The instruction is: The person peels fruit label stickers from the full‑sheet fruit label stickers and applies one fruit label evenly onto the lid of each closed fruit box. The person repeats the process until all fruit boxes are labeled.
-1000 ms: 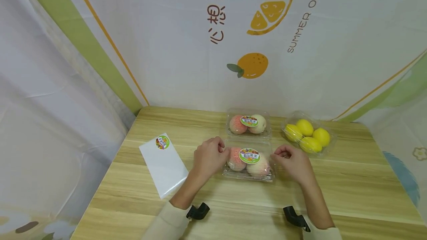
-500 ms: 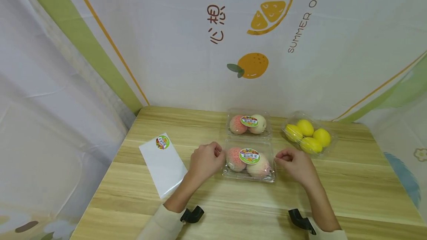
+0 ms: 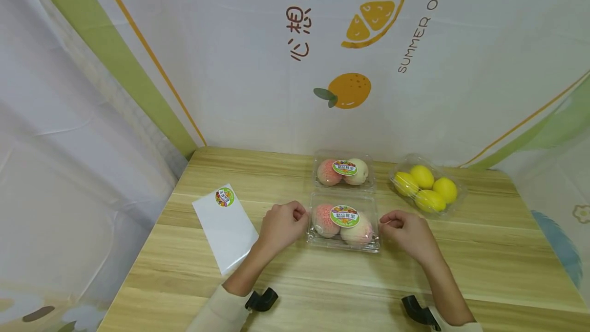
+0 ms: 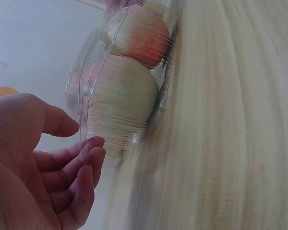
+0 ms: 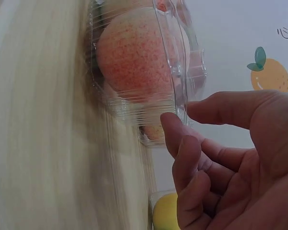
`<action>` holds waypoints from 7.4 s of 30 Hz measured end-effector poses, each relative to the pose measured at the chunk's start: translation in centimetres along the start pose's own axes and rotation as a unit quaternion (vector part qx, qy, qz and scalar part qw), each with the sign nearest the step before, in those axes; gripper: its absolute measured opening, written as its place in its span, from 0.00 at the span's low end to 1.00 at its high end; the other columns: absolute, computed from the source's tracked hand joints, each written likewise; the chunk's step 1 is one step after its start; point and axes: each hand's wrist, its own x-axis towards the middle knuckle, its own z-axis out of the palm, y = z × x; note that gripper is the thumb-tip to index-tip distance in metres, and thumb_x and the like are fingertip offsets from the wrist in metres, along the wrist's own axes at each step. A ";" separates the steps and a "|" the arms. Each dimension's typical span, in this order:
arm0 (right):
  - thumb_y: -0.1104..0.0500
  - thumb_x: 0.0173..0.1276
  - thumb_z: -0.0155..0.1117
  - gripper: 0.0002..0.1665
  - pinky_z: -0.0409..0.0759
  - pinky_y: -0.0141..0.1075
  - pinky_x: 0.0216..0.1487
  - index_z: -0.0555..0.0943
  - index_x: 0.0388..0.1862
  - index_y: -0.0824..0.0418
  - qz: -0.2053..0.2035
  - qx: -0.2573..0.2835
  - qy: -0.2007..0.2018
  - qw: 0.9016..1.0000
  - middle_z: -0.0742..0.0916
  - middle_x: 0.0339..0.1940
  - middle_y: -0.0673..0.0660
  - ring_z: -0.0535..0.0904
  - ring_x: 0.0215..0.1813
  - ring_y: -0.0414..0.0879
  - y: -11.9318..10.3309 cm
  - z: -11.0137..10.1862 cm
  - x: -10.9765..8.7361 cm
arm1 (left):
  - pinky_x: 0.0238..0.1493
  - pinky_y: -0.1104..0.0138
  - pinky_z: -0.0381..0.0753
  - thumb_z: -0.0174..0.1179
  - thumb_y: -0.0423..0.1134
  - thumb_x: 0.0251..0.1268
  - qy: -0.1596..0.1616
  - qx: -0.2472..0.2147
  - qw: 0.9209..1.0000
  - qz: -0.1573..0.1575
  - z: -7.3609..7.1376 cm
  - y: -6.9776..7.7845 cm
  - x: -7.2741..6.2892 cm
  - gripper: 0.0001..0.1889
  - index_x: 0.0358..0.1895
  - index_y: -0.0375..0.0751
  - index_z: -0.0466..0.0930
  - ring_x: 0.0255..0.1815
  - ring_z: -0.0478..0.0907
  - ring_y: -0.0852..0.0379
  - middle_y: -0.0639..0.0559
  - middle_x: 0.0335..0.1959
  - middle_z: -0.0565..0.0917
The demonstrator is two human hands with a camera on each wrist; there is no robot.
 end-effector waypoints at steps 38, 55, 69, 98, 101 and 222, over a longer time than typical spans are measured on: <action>0.56 0.70 0.78 0.10 0.76 0.35 0.34 0.89 0.38 0.62 -0.027 0.017 -0.073 0.997 0.87 0.28 0.49 0.79 0.32 0.43 -3.3 3.5 0.7 | 0.21 0.64 0.76 0.60 0.35 0.72 0.032 0.005 0.998 -0.055 -3.6 -2.0 -0.1 0.11 0.42 0.37 0.93 0.20 0.77 0.61 0.54 0.29 0.87; 0.57 0.69 0.78 0.08 0.74 0.34 0.31 0.88 0.32 0.58 -0.052 0.013 -0.066 0.996 0.85 0.24 0.46 0.77 0.28 0.41 -5.1 6.2 1.2 | 0.16 0.68 0.61 0.59 0.37 0.75 0.055 -0.011 0.995 -0.082 -5.3 -4.0 -0.1 0.14 0.50 0.38 0.93 0.13 0.65 0.63 0.44 0.40 0.92; 0.54 0.69 0.80 0.10 0.78 0.35 0.33 0.89 0.34 0.58 -0.075 0.020 -0.052 0.996 0.88 0.25 0.44 0.81 0.29 0.39 -6.2 8.8 1.6 | 0.23 0.63 0.75 0.61 0.41 0.79 0.070 -0.011 0.993 -0.090 -6.5 -5.2 0.2 0.15 0.53 0.35 0.92 0.24 0.80 0.58 0.44 0.43 0.92; 0.50 0.63 0.85 0.31 0.81 0.39 0.33 0.87 0.56 0.68 -0.104 -0.031 -0.044 0.993 0.86 0.27 0.40 0.81 0.29 0.35 -9.5 12.2 2.3 | 0.34 0.57 0.81 0.54 0.45 0.83 0.076 0.015 0.988 -0.130 -8.6 -8.1 2.4 0.20 0.61 0.39 0.90 0.37 0.87 0.48 0.42 0.51 0.92; 0.49 0.62 0.84 0.34 0.82 0.39 0.34 0.85 0.59 0.69 -0.102 -0.034 -0.048 0.993 0.86 0.27 0.40 0.81 0.30 0.36 -9.7 12.4 2.6 | 0.35 0.56 0.81 0.54 0.45 0.83 0.078 0.016 0.988 -0.133 -8.9 -8.3 2.5 0.20 0.61 0.38 0.90 0.39 0.88 0.47 0.42 0.51 0.92; 0.55 0.79 0.69 0.22 0.84 0.40 0.36 0.84 0.65 0.67 -0.059 0.118 -0.061 0.989 0.93 0.35 0.56 0.90 0.42 0.65 -11.0 9.3 7.3 | 0.42 0.49 0.82 0.61 0.51 0.78 0.105 -0.027 0.976 -0.188 -8.5 -8.5 1.4 0.36 0.78 0.29 0.70 0.44 0.84 0.41 0.37 0.54 0.86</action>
